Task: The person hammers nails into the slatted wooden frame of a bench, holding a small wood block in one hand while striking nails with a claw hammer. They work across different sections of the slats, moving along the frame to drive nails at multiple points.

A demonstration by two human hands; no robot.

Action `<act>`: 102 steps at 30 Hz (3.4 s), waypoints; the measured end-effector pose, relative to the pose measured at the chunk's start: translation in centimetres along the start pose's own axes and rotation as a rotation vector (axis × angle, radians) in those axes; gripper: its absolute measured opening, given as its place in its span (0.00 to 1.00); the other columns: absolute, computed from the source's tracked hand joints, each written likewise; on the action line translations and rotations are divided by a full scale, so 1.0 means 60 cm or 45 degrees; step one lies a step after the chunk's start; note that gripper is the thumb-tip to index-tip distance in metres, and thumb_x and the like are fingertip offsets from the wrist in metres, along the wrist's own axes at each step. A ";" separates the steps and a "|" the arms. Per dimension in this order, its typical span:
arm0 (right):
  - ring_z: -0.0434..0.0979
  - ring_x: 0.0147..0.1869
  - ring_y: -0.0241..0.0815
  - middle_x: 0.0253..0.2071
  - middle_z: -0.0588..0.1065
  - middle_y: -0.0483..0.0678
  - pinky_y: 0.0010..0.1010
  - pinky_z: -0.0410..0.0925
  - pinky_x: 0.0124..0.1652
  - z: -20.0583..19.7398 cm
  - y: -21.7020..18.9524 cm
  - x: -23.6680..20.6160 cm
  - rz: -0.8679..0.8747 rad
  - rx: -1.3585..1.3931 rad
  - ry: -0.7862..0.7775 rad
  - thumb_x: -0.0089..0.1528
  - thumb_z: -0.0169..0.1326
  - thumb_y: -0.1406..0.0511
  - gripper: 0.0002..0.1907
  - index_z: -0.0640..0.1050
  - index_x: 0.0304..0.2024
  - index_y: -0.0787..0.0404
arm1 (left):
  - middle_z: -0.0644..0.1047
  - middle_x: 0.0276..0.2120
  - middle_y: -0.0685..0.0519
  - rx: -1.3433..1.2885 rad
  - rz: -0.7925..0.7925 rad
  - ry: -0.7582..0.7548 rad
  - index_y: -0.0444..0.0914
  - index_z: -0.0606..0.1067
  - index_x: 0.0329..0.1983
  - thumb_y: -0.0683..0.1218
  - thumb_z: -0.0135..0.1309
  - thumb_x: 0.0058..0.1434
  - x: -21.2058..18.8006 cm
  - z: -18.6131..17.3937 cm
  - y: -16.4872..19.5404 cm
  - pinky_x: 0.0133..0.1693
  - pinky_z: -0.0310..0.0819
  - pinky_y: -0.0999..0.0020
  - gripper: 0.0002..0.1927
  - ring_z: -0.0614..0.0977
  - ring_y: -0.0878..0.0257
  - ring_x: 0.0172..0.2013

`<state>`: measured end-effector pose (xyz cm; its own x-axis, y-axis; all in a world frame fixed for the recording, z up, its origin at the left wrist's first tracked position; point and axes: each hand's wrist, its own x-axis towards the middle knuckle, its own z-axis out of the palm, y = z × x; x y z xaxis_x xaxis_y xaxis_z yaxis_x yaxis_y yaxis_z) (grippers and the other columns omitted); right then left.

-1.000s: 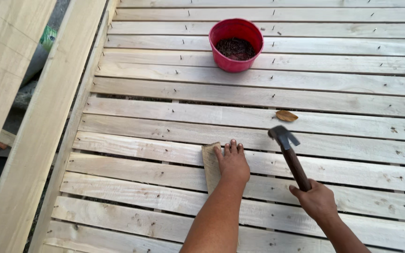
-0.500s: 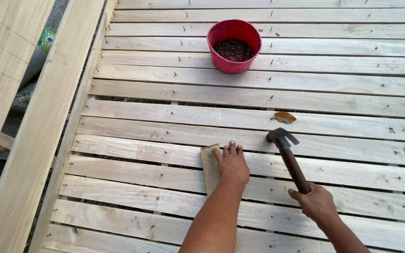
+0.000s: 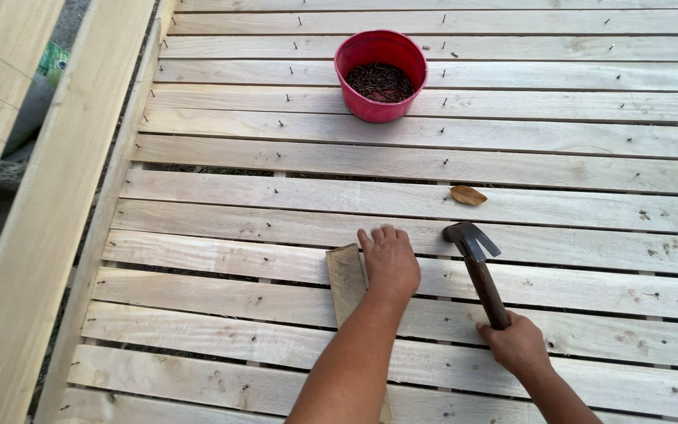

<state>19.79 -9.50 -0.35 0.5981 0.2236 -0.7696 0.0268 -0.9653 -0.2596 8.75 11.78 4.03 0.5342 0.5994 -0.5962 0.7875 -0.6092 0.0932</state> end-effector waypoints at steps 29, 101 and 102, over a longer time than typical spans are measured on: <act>0.69 0.20 0.38 0.20 0.71 0.50 0.32 0.66 0.22 -0.086 -0.084 -0.042 -0.240 0.511 0.251 0.61 0.63 0.57 0.22 0.77 0.45 0.70 | 0.32 0.79 0.47 -0.268 -0.005 0.001 0.44 0.35 0.79 0.44 0.57 0.46 -0.004 -0.022 -0.007 0.71 0.37 0.39 0.61 0.36 0.51 0.76; 0.77 0.26 0.39 0.24 0.78 0.48 0.33 0.72 0.29 -0.048 -0.007 0.020 -0.014 0.014 0.219 0.62 0.59 0.48 0.26 0.79 0.53 0.60 | 0.32 0.79 0.53 -0.223 -0.064 -0.109 0.47 0.34 0.79 0.44 0.60 0.49 0.022 -0.018 -0.006 0.73 0.34 0.46 0.62 0.33 0.57 0.77; 0.76 0.26 0.39 0.25 0.77 0.49 0.33 0.71 0.29 -0.050 -0.005 0.021 0.023 0.012 0.199 0.62 0.58 0.48 0.27 0.80 0.53 0.61 | 0.33 0.79 0.53 -0.229 -0.058 -0.103 0.47 0.34 0.79 0.44 0.60 0.49 0.021 -0.018 -0.005 0.73 0.34 0.46 0.62 0.33 0.57 0.77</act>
<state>22.96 -9.35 0.50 0.7157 0.1817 -0.6743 0.0077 -0.9676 -0.2525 9.52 13.29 4.08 0.4758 0.5763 -0.6644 0.8565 -0.4754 0.2010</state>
